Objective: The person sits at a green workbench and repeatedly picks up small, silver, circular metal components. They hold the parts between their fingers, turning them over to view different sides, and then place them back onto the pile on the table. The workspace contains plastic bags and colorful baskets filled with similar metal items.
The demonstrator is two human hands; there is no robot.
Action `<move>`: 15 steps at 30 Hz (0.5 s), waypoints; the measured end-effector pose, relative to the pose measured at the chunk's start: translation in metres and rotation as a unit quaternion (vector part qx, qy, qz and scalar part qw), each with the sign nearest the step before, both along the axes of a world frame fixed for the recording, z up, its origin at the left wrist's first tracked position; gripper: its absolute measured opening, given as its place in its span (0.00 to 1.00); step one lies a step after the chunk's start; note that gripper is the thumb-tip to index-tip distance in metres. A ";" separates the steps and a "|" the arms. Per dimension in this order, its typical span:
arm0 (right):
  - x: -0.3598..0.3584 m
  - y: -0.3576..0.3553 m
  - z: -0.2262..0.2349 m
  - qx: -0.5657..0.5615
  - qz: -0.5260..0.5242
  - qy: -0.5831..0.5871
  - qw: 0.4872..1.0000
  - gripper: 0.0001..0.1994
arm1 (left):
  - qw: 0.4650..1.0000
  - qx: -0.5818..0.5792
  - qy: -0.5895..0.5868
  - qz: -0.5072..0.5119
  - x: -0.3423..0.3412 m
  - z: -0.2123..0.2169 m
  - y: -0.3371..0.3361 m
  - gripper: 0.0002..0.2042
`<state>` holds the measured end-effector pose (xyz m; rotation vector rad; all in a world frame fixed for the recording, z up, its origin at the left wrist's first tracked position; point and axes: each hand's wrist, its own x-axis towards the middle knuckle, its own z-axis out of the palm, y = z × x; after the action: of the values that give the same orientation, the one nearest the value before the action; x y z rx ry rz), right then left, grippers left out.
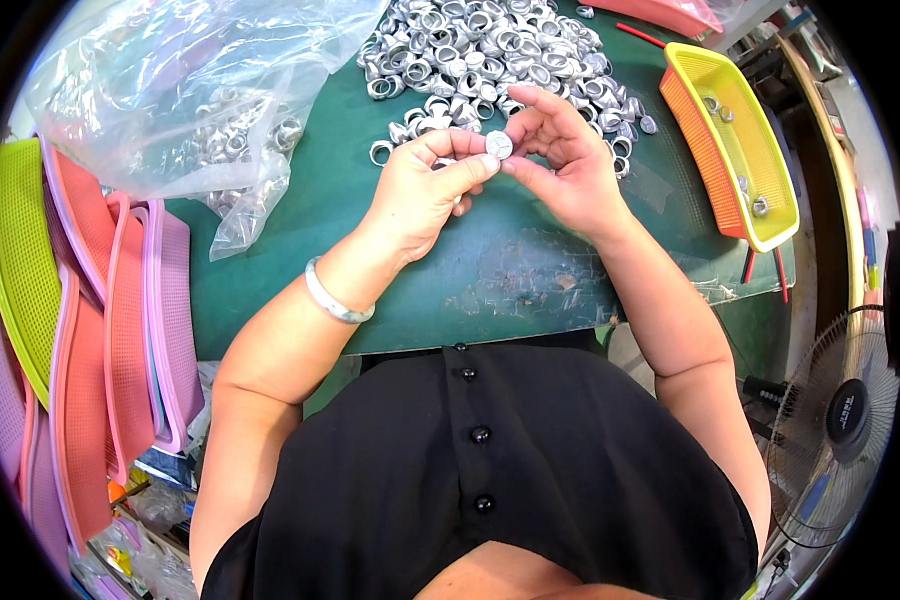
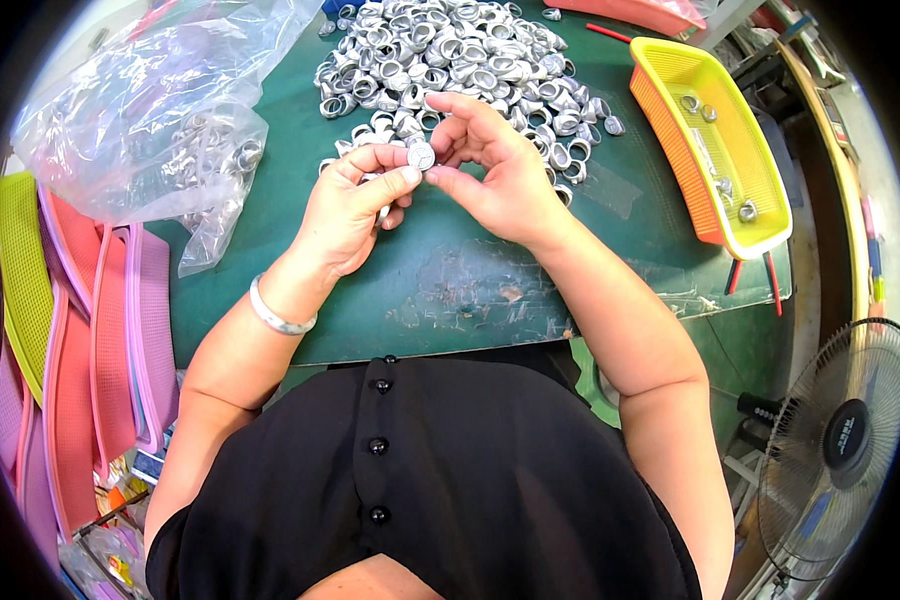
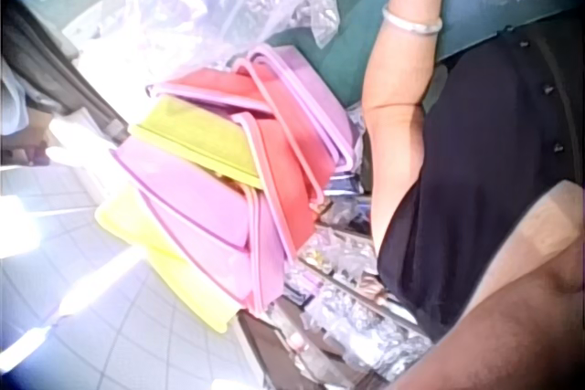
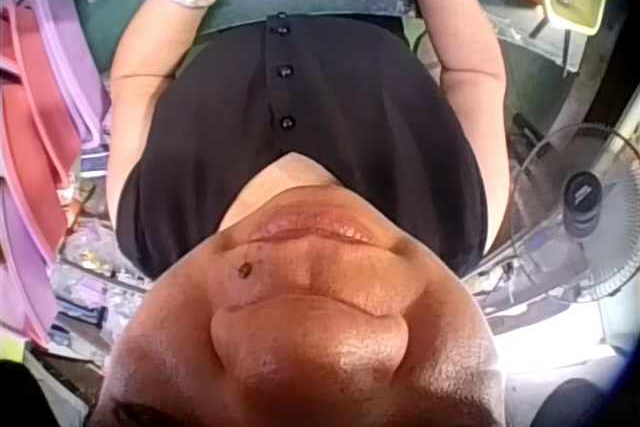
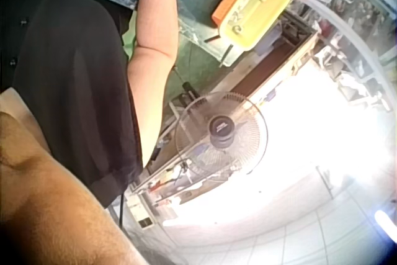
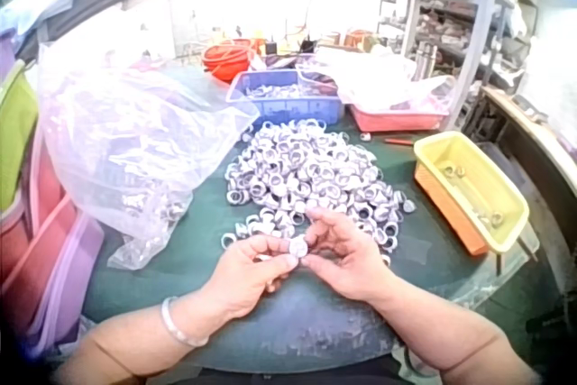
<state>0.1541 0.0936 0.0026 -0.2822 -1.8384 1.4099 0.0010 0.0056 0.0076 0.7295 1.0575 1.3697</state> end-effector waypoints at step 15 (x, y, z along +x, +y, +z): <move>0.001 -0.003 0.003 0.040 -0.020 -0.026 0.999 0.30 | 0.999 0.003 -0.038 -0.021 -0.001 -0.001 0.000 0.06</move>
<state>0.1550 0.0909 0.0060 -0.3156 -1.9165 1.3105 0.0004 0.0057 0.0063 0.6953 0.9727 1.3556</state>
